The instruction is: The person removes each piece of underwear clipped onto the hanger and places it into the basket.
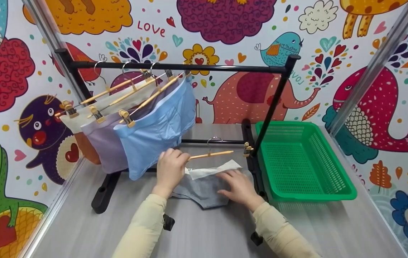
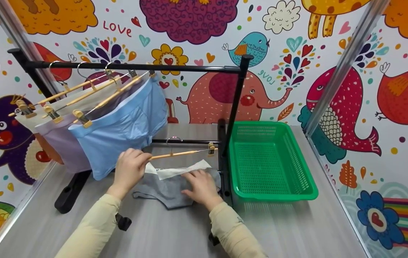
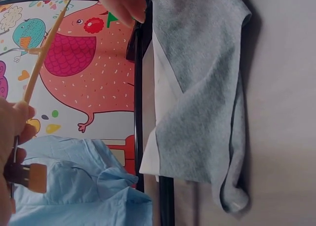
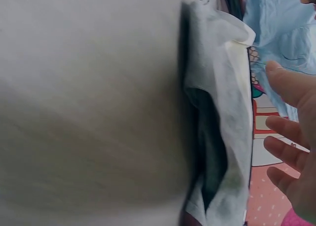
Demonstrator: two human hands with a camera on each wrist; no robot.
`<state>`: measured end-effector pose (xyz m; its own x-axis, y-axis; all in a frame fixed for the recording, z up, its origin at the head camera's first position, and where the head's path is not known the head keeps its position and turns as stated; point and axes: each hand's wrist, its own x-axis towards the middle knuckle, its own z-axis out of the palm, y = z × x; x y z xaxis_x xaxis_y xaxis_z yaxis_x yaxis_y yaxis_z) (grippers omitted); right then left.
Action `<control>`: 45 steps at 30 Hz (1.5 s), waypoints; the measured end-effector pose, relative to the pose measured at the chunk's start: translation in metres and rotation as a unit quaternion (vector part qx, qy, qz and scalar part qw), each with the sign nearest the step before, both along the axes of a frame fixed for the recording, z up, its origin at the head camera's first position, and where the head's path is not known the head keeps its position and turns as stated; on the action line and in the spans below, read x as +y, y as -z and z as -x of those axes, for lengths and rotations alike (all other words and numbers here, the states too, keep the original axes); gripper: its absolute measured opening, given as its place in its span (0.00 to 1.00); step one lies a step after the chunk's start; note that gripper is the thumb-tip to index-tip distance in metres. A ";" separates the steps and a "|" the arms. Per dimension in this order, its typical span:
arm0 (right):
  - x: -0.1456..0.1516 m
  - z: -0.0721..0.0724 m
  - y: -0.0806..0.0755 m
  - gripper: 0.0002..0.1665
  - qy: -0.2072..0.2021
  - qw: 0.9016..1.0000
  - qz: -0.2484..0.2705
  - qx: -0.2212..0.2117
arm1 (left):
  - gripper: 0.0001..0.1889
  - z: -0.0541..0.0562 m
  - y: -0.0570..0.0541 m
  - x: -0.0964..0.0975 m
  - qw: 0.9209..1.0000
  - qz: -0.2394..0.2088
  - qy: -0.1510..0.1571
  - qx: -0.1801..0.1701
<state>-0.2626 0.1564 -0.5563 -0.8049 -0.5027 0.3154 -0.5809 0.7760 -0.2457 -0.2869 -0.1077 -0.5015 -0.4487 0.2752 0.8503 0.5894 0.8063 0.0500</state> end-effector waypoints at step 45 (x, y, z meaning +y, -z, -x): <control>-0.009 -0.010 0.029 0.37 0.024 0.996 -0.060 -0.062 | 0.05 -0.001 0.006 0.000 1.000 -0.006 0.007 -0.009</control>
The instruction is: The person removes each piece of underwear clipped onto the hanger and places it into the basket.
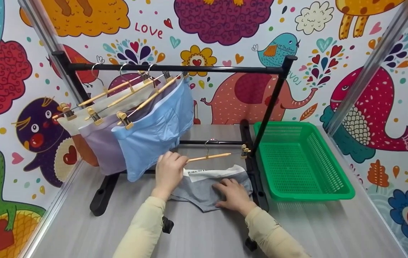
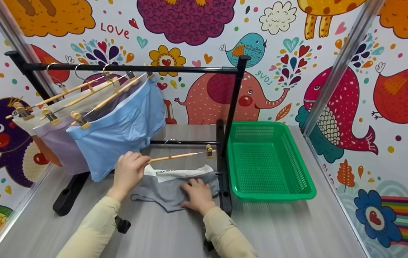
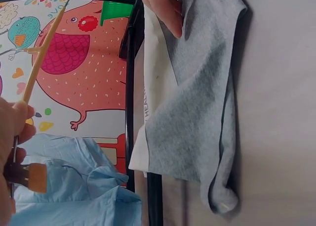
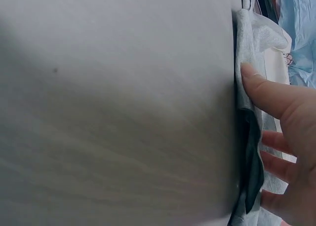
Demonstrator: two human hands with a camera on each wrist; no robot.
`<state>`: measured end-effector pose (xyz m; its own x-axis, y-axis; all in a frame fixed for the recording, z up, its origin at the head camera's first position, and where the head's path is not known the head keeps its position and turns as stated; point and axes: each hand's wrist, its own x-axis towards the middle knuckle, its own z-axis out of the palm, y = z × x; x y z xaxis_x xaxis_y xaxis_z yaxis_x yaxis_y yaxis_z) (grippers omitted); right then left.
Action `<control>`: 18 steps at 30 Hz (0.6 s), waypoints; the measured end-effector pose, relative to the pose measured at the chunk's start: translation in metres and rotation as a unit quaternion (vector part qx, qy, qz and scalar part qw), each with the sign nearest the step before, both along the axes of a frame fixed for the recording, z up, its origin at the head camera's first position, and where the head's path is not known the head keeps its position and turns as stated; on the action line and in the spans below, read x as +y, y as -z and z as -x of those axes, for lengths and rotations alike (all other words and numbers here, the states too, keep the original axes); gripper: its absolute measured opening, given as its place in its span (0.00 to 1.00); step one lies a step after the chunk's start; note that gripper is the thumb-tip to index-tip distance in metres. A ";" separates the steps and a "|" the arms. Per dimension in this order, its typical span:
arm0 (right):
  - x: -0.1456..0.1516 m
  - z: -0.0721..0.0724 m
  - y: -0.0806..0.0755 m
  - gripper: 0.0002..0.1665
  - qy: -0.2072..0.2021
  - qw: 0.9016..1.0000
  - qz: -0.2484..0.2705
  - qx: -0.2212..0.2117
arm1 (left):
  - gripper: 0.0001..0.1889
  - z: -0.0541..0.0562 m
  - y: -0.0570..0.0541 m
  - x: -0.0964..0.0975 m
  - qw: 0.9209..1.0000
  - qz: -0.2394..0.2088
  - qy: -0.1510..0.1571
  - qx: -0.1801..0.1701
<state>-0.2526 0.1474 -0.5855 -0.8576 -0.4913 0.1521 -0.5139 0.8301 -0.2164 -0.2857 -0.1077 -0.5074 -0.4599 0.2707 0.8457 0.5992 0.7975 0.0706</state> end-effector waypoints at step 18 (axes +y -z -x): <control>-0.005 -0.002 0.003 0.19 -0.001 0.999 0.003 0.040 | 0.03 0.001 0.002 0.000 1.000 0.004 -0.009 -0.008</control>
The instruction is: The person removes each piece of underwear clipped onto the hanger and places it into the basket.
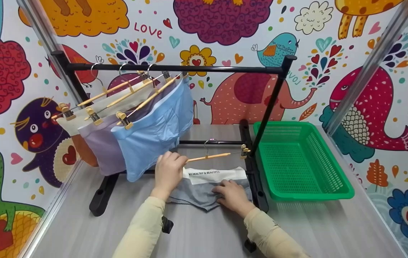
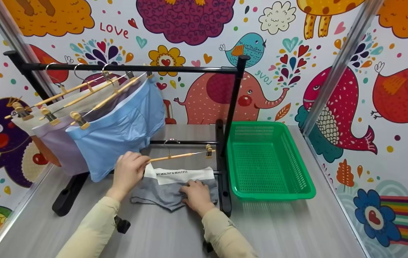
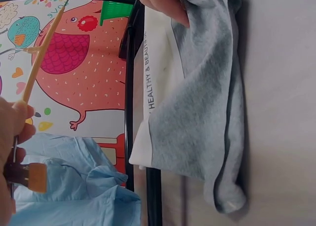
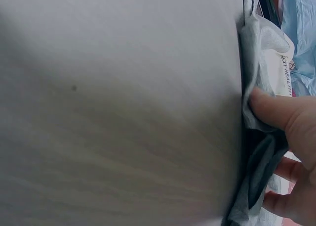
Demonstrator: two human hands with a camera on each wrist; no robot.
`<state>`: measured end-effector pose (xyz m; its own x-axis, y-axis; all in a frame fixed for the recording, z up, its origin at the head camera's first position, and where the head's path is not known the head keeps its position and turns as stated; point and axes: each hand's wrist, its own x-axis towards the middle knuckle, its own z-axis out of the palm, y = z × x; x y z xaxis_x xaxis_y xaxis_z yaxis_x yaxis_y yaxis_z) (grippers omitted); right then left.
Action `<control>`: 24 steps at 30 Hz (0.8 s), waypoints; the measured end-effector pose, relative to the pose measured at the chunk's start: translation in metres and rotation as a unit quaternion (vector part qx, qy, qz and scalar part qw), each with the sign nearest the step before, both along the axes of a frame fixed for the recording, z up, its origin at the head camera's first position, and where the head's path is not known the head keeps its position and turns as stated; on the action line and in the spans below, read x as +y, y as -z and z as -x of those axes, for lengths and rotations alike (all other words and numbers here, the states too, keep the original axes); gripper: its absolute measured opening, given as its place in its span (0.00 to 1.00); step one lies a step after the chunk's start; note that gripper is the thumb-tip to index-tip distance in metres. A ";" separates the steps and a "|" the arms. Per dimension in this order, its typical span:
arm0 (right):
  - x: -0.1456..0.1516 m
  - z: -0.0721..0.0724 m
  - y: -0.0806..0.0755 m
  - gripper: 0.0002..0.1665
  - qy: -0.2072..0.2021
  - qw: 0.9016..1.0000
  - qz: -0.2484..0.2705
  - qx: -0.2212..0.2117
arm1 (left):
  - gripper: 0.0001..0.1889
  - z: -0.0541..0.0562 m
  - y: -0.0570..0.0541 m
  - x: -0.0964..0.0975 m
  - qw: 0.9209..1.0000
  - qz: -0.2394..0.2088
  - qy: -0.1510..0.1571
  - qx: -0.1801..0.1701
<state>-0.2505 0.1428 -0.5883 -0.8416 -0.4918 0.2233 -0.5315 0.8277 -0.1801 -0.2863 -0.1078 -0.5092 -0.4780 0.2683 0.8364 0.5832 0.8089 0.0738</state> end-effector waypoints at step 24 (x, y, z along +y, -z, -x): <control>-0.002 0.008 0.002 0.08 0.027 0.995 0.087 0.045 | 0.05 -0.004 -0.002 -0.010 1.000 0.000 -0.007 -0.011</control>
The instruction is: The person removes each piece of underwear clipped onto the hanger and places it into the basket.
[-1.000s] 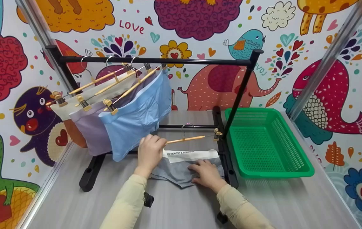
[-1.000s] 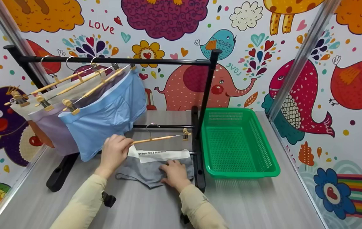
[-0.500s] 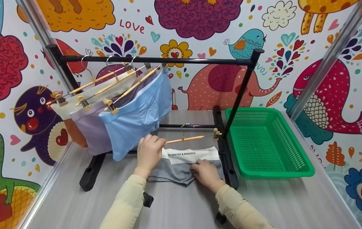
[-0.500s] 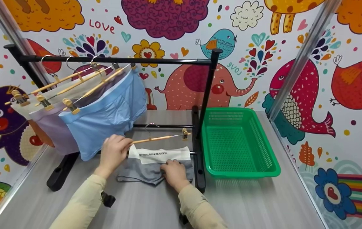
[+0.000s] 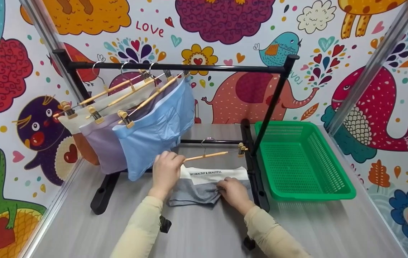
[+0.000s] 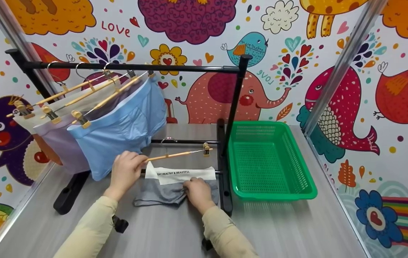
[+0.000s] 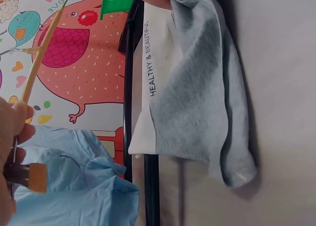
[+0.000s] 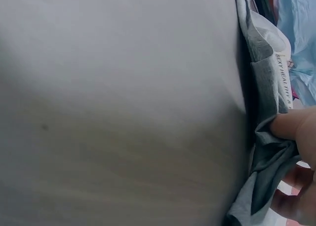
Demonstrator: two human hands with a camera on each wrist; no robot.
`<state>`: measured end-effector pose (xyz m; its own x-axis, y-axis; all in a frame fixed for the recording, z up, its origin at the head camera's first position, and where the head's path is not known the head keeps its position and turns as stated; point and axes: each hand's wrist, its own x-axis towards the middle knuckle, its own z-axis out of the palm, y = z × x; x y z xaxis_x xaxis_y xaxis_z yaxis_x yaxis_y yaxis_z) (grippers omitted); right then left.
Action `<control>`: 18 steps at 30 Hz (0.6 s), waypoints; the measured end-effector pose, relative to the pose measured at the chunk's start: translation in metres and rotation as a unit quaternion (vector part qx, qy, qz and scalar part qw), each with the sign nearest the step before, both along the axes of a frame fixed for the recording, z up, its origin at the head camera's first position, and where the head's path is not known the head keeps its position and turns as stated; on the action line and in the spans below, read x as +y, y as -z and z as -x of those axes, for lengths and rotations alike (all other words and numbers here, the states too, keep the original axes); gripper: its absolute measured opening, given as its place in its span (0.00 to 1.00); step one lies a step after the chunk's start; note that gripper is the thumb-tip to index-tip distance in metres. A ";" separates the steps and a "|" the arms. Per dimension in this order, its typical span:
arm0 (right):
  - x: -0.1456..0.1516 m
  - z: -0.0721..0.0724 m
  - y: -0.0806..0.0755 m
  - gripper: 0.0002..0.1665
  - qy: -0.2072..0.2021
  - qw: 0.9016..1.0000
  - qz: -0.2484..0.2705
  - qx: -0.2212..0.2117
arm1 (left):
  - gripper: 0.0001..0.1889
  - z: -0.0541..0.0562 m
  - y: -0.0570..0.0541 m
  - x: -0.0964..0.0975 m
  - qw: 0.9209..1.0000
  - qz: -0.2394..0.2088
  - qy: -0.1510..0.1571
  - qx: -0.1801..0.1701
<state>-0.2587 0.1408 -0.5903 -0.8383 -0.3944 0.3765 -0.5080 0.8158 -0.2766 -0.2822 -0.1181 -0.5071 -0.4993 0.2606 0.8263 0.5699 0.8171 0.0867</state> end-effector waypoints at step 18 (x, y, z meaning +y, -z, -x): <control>0.020 0.019 -0.043 0.05 0.082 0.993 0.069 -0.040 | 0.06 0.001 -0.001 -0.008 1.000 -0.005 -0.009 0.001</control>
<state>-0.2778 0.1612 -0.5475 -0.9167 -0.1986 0.3468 -0.3426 0.8371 -0.4264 -0.2832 -0.1261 -0.5057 -0.5013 0.2433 0.8304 0.5556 0.8262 0.0933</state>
